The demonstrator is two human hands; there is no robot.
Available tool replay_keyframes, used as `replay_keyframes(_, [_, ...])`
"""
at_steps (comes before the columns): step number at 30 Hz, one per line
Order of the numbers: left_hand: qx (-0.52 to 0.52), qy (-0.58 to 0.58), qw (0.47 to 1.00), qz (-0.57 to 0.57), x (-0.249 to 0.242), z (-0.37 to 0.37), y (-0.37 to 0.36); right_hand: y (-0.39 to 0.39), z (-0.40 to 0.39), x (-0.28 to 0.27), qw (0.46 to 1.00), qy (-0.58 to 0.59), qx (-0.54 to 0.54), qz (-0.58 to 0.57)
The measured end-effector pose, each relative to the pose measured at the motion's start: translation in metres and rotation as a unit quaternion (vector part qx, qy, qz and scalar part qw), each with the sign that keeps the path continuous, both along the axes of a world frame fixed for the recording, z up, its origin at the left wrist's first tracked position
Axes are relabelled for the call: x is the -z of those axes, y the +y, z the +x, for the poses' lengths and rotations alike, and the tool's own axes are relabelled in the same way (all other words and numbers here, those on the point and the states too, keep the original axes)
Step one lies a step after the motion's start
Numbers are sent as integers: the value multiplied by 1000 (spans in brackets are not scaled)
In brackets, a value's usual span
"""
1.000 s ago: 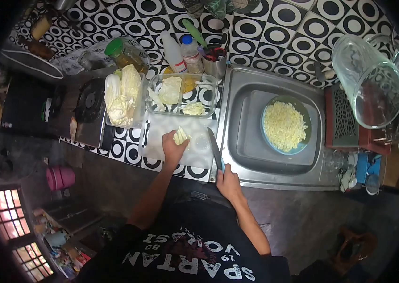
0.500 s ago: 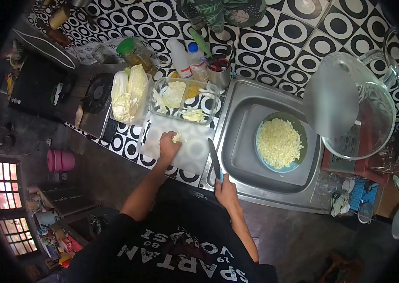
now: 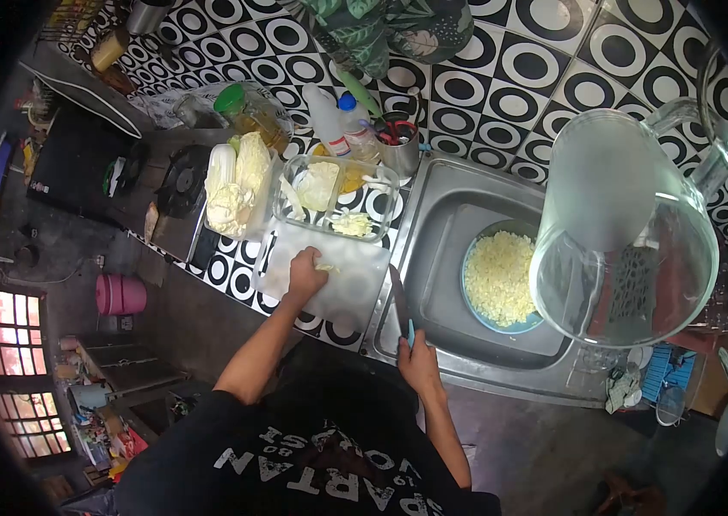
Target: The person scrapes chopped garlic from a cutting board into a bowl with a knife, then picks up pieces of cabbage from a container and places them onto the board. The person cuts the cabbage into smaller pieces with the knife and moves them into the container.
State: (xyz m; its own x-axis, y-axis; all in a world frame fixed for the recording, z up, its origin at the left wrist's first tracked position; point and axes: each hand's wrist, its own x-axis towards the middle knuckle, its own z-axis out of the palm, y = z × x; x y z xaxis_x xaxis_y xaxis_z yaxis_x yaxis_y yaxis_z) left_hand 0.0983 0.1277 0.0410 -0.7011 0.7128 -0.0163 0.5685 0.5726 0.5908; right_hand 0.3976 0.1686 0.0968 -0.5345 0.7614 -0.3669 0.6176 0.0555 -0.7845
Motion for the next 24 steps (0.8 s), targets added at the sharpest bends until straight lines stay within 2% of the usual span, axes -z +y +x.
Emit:
replay_keyframes(2, [6, -6, 1000, -2, -14, -2, 6, -1, 1, 1, 1000, 3, 7, -14])
replay_keyframes(5, [54, 15, 996, 72, -39, -12, 27, 0, 0, -1, 1000, 5, 13, -26])
replay_keyframes(9, [93, 22, 991, 97, -68, -21, 71, 5, -3, -11, 1000, -3, 14, -22])
replay_keyframes(11, [151, 8, 984, 94, -78, -24, 93, 7, -3, -10, 1000, 1, 17, -16])
replay_keyframes(12, [152, 7, 984, 96, -74, -26, 101, 7, -2, -9, 1000, 3, 19, -14])
replay_keyframes(14, [226, 87, 966, 89, -62, -29, 114, 7, 0, -6, 1000, 5, 23, -4])
replay_keyframes(15, [261, 101, 959, 44, -57, -30, 115, 7, 2, -5, 1000, 8, 24, 3])
replay_keyframes(16, [263, 101, 958, 48, -51, -30, 114, 6, 3, -5, 1000, 7, 26, 7])
replay_keyframes(18, [319, 80, 944, -29, -43, -25, 107, 5, 6, -5, 999, 8, 36, 10])
replay_keyframes(19, [306, 56, 950, -17, -43, -19, 102, 5, 9, -6, 999, 9, 40, 12])
replay_keyframes(22, [293, 61, 953, 52, -47, -13, 86, 0, 13, -7, 998, 6, 66, -13])
replay_keyframes(24, [313, 87, 944, 58, -51, -18, 85, -3, 16, -2, 996, 8, 88, -15])
